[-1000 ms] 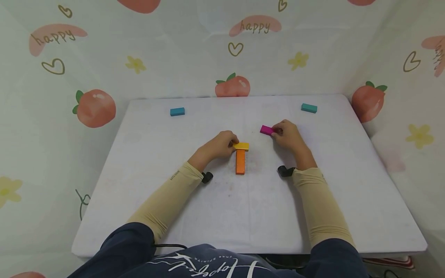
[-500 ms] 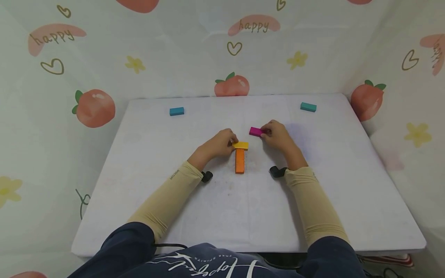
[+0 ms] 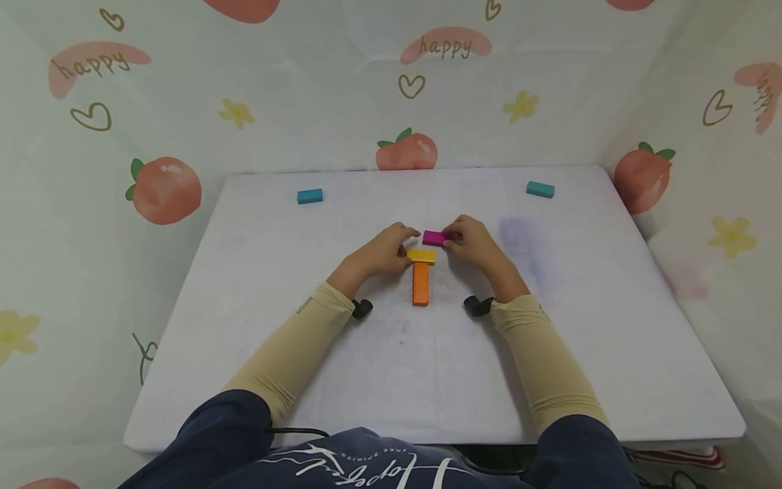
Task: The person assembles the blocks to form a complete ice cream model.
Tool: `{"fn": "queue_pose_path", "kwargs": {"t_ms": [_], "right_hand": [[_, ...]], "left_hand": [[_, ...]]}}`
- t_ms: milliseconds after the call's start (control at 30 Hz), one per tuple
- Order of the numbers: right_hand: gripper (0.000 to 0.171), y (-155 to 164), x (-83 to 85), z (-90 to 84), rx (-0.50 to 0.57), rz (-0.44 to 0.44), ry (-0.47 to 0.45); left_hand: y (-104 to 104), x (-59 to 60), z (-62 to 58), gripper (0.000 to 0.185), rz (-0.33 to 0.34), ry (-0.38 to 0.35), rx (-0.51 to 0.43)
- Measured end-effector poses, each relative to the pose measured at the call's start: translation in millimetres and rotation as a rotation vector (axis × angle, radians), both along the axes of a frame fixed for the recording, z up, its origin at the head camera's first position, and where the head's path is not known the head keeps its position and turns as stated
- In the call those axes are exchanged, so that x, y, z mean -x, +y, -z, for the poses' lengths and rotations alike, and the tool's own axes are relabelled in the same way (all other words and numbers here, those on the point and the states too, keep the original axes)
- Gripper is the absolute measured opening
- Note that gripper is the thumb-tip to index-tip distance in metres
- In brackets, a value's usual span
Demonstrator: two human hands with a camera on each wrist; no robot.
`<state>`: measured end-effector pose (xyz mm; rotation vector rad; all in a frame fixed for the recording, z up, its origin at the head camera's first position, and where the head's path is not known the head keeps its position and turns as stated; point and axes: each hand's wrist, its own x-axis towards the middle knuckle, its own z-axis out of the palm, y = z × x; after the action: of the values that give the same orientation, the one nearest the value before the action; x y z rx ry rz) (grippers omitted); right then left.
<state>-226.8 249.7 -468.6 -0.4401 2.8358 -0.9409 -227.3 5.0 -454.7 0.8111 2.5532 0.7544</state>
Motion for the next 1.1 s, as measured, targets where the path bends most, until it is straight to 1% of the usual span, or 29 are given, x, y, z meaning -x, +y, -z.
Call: {"fn": "queue_pose_path", "kwargs": {"t_ms": [67, 167, 367, 567, 767, 933, 1100], "right_hand": [[0.028, -2, -0.4, -0.7, 0.012, -0.007, -0.010], [0.029, -4, -0.9, -1.3, 0.031, -0.017, -0.010], [0.029, -8, -2.5, -2.1, 0.068, -0.023, -0.022], [0.029, -10, -3.5, -2.0, 0.060, -0.028, -0.023], [0.028, -12, -4.2, -3.5, 0.056, -0.039, -0.016], [0.028, -14, -4.9, -1.3, 0.077, -0.045, -0.036], [0.027, -17, -6.8, 1.0, 0.103, -0.046, -0.038]], "left_hand": [[0, 0.1, -0.7, 0.066, 0.006, 0.003, 0.002], [0, 0.4, -0.9, 0.069, 0.017, 0.009, 0.013], [1, 0.4, -0.6, 0.063, 0.035, 0.014, 0.030], [3, 0.7, 0.3, 0.053, 0.040, 0.004, 0.024], [3, 1.1, 0.0, 0.053, 0.041, 0.004, 0.027], [3, 0.4, -2.0, 0.055, 0.047, 0.002, 0.045], [3, -0.3, -2.6, 0.056, 0.049, 0.020, 0.063]]}}
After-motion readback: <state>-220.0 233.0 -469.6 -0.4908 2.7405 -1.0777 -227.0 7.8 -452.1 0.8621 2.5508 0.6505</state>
